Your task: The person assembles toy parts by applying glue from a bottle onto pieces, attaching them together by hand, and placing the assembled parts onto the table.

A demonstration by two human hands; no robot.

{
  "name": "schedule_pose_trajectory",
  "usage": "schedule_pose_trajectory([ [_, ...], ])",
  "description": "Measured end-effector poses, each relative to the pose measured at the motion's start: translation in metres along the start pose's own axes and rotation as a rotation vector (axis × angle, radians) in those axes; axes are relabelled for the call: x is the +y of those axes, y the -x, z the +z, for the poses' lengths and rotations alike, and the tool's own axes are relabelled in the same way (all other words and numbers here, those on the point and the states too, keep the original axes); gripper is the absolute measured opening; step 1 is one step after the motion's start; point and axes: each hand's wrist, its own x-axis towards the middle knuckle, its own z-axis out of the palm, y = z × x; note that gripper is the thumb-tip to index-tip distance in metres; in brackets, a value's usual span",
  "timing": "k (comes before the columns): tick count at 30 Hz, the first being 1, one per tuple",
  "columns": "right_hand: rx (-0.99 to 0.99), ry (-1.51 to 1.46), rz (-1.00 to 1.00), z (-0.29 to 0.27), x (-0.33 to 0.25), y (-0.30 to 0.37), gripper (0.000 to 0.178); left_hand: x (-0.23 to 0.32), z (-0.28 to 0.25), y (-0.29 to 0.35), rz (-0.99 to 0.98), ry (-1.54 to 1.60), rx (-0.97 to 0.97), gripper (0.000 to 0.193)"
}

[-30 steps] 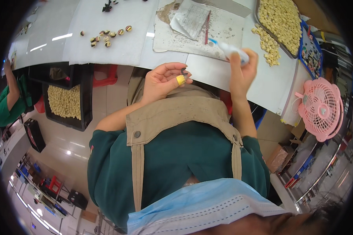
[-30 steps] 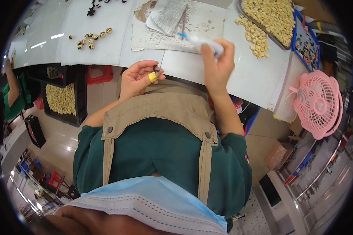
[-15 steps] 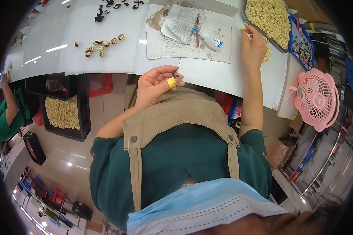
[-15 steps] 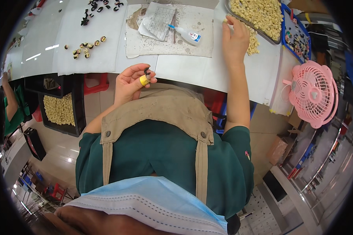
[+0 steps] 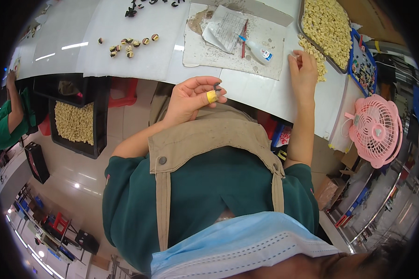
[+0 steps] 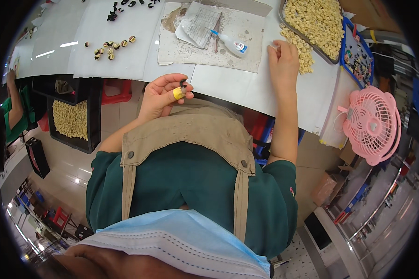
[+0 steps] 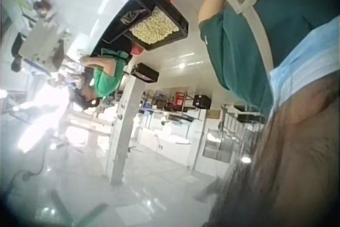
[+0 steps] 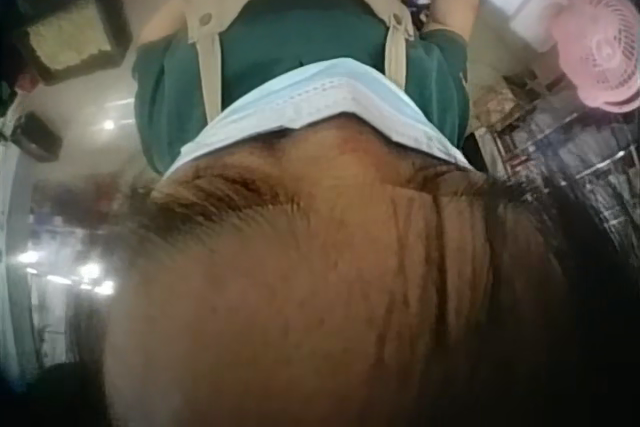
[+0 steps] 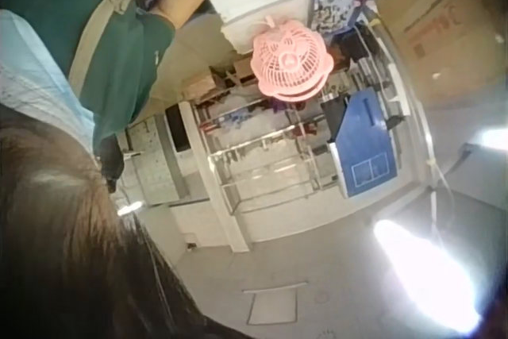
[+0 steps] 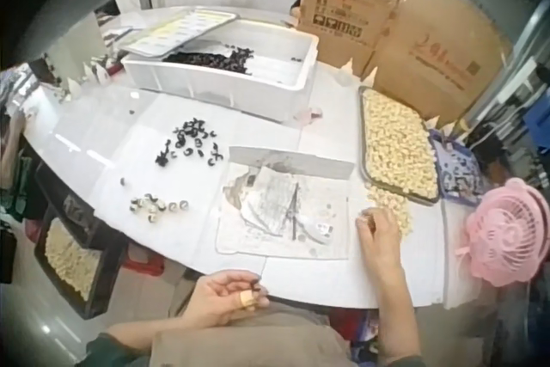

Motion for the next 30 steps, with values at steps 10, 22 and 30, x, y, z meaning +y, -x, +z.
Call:
schedule_pose_trajectory([
  [10, -0.031, -0.275, -0.002, -0.007, 0.009, 0.022, 0.017, 0.001, 0.002, -0.002, -0.038, 0.020, -0.030, 0.032],
  [22, -0.260, -0.904, -0.001, -0.003, -0.060, 0.056, 0.015, 0.002, 0.007, -0.004, -0.102, 0.036, -0.061, 0.032],
  [30, -0.437, -1.061, -0.042, 0.000, -0.089, 0.064, 0.017, 0.003, 0.005, -0.005, -0.105, 0.027, -0.061, 0.033],
])
